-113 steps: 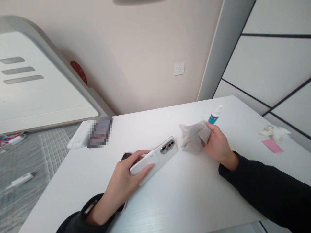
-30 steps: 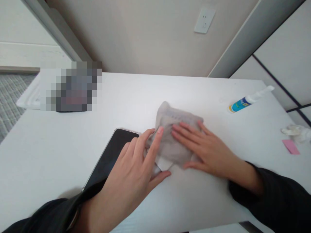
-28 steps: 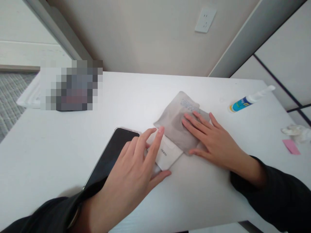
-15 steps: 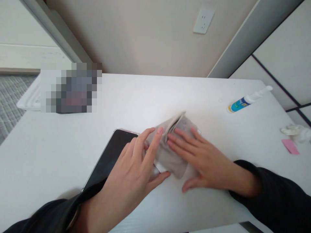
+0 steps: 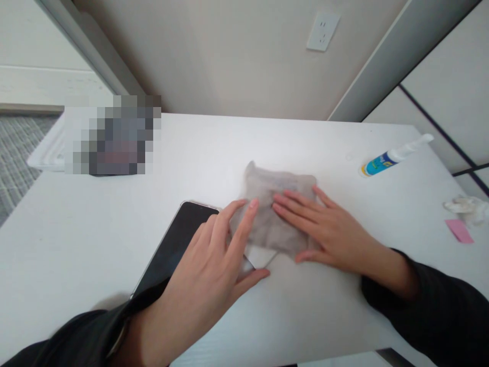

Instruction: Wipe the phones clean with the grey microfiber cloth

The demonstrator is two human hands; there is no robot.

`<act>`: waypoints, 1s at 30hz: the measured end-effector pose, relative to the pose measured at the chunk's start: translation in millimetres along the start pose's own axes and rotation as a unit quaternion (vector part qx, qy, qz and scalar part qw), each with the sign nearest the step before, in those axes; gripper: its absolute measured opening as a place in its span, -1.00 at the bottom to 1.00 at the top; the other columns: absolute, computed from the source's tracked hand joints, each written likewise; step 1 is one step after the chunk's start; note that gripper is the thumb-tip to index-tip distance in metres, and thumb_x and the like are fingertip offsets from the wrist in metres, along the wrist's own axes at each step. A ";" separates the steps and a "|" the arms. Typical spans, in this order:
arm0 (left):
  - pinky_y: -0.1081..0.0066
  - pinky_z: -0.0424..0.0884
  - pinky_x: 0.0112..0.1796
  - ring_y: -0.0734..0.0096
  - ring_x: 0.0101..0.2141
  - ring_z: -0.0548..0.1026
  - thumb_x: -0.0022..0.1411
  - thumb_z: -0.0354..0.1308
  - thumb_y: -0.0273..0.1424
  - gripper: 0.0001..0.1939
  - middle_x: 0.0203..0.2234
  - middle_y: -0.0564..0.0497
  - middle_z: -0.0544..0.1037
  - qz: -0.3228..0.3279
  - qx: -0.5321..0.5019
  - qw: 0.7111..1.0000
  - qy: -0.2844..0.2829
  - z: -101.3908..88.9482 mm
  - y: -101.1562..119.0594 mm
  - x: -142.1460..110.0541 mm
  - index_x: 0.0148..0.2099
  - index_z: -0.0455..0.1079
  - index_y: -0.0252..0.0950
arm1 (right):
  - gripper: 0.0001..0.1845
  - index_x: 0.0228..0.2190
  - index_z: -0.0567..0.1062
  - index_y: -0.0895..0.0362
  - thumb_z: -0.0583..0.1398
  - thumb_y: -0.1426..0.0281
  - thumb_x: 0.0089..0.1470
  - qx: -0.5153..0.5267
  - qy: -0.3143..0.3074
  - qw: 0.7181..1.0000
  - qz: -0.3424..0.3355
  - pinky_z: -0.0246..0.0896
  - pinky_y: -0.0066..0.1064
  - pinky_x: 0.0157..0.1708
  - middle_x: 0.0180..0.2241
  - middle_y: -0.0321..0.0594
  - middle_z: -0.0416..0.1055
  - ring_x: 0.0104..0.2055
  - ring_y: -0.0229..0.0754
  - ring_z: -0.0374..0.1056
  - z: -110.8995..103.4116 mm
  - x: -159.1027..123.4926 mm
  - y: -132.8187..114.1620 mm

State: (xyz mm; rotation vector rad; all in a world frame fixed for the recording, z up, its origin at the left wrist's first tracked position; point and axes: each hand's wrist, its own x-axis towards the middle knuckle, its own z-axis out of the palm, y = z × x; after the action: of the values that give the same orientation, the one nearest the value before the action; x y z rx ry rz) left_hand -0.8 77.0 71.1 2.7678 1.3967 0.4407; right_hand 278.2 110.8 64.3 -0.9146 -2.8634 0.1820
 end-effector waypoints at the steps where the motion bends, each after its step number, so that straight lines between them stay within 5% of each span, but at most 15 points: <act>1: -0.08 0.59 0.01 -0.19 0.12 0.46 0.50 -0.07 0.09 -0.11 0.27 -0.47 0.32 0.001 0.001 1.000 0.001 -0.2 0.1 0.0 0.54 -0.09 -0.50 | 0.00 0.49 0.00 0.29 -0.15 -0.24 0.45 -0.010 0.012 0.999 0.031 -0.55 0.08 0.53 0.52 -0.02 -0.07 0.56 0.06 -0.14 0.0 -1.3 2.0; 4: -0.06 0.58 0.04 -0.18 0.14 0.45 0.51 -0.06 0.07 -0.12 0.30 -0.44 0.30 -0.002 -0.006 1.000 -0.006 -0.4 0.3 -0.4 0.55 -0.11 -0.47 | 0.18 0.49 -0.01 0.37 -0.09 -0.37 0.34 -0.003 0.006 1.000 0.000 -0.53 0.01 0.54 0.53 0.03 -0.15 0.58 0.12 -0.27 0.8 -2.9 -3.5; 7: -0.06 0.57 0.07 -0.18 0.19 0.42 0.50 -0.12 0.12 -0.08 0.31 -0.43 0.30 -0.005 -0.012 1.000 -0.010 0.1 0.1 -1.2 0.58 -0.17 -0.44 | 0.14 0.49 -0.01 0.29 -0.18 -0.38 0.34 0.016 -0.029 0.996 -0.087 -0.68 -0.10 0.54 0.54 -0.14 -0.18 0.59 -0.04 -0.32 0.9 -1.4 -12.6; 12: -0.07 0.58 0.04 -0.18 0.14 0.45 0.49 -0.03 0.09 -0.09 0.29 -0.44 0.31 -0.004 -0.008 1.000 -0.007 0.0 -0.6 -1.2 0.56 -0.12 -0.46 | 0.00 0.48 0.05 0.32 -0.13 -0.24 0.46 -0.014 0.006 1.000 0.010 -0.76 -0.12 0.52 0.53 -0.06 -0.09 0.60 -0.06 -0.39 -2.4 -2.3 -6.5; 16: -0.08 0.58 0.05 -0.23 0.21 0.39 0.50 -0.13 0.11 -0.08 0.29 -0.47 0.30 0.004 -0.007 1.000 -0.005 -0.8 -0.7 0.2 0.56 -0.14 -0.50 | 0.08 0.48 0.04 0.27 -0.23 -0.33 0.39 0.019 -0.029 0.995 -0.090 -0.70 -0.08 0.54 0.53 -0.18 -0.10 0.59 -0.08 -0.30 -1.6 -2.1 -11.2; 21: -0.08 0.60 0.01 -0.19 0.10 0.47 0.49 -0.09 0.10 -0.10 0.26 -0.45 0.33 -0.003 -0.005 1.000 -0.001 -1.0 1.1 1.2 0.54 -0.09 -0.49 | -0.02 0.47 0.08 0.30 -0.11 -0.24 0.46 -0.029 0.019 0.999 0.025 -0.81 -0.03 0.50 0.53 -0.10 -0.11 0.60 0.03 -0.48 -2.6 -2.5 -0.6; 27: -0.09 0.59 0.05 -0.23 0.19 0.43 0.45 -0.08 0.18 0.00 0.31 -0.48 0.31 0.004 0.000 1.000 0.009 0.5 0.4 1.7 0.56 -0.13 -0.52 | 0.05 0.50 0.04 0.19 -0.20 -0.34 0.38 0.004 -0.019 0.997 -0.073 -0.74 -0.03 0.53 0.54 -0.27 -0.14 0.60 0.01 -0.47 0.6 -0.7 -6.9; 30: -0.10 0.59 0.04 -0.23 0.16 0.46 0.48 -0.10 0.13 -0.05 0.28 -0.47 0.33 0.000 0.006 1.000 0.009 -0.3 0.1 1.2 0.55 -0.12 -0.52 | -0.04 0.49 0.07 0.22 -0.16 -0.25 0.45 -0.024 0.022 0.999 0.029 -0.77 0.12 0.50 0.54 -0.19 -0.12 0.59 0.12 -0.59 0.5 -1.5 -1.0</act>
State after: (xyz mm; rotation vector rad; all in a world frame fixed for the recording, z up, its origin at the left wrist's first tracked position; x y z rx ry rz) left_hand -0.2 77.9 71.7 2.7807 1.4082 0.4591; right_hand 278.8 109.1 63.9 -0.9985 -2.8145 0.0968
